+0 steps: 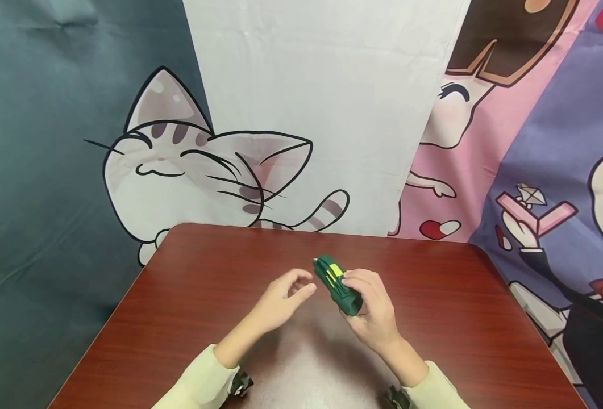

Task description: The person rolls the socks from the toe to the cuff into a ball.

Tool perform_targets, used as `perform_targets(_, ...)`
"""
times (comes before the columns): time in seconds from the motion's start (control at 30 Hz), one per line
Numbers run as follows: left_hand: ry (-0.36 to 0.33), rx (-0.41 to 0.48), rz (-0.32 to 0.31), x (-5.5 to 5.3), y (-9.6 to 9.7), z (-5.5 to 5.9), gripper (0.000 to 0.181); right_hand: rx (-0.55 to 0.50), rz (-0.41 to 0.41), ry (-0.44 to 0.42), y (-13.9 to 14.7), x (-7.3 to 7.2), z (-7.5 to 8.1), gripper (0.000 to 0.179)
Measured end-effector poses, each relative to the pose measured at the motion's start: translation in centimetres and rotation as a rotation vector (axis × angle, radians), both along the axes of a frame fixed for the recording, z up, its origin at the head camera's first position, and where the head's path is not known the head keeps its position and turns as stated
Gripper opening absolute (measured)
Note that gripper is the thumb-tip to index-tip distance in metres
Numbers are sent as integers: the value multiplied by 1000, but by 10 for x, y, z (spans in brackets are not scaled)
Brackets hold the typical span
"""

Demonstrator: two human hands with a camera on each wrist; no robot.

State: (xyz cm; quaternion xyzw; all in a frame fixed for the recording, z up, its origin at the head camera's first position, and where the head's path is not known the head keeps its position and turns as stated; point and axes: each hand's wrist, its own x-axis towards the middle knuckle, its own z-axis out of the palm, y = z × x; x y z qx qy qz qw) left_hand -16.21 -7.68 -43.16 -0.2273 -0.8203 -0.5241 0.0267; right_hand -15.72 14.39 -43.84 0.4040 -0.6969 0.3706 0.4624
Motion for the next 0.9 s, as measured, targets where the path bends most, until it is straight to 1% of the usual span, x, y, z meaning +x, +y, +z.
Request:
perform_targets(0.03,-53,6,-39,1,1,1,33,8,-22,23,0,0,0,31)
perform_targets(0.1,-132,23,-119,3,5,3,42,36,-67,68,-1,1,-1,29)
perform_targets(0.17,-174,56,-175,4,9,3,47,74,-97,115,-2,1,-3,26)
perform_targets(0.3,-204,122,-204,6,16,3,42,138,-123,221,-5,1,-5,19)
perform_targets(0.4,-228,178,-201,7,19,2,39,171,-125,253,-7,1,-7,17)
perform_targets(0.47,-243,220,-191,7,19,1,39,191,-117,239,-8,2,-8,20)
perform_targets(0.57,-264,287,-199,6,16,0,41,222,-83,183,-9,5,-10,25)
perform_targets(0.7,-278,356,-260,3,11,2,43,238,11,88,-8,10,-11,35)
perform_targets(0.77,-288,361,-277,3,9,3,43,222,68,42,-8,13,-9,39)
perform_targets(0.9,-300,304,-273,2,7,4,40,140,165,-54,-9,18,-4,34)
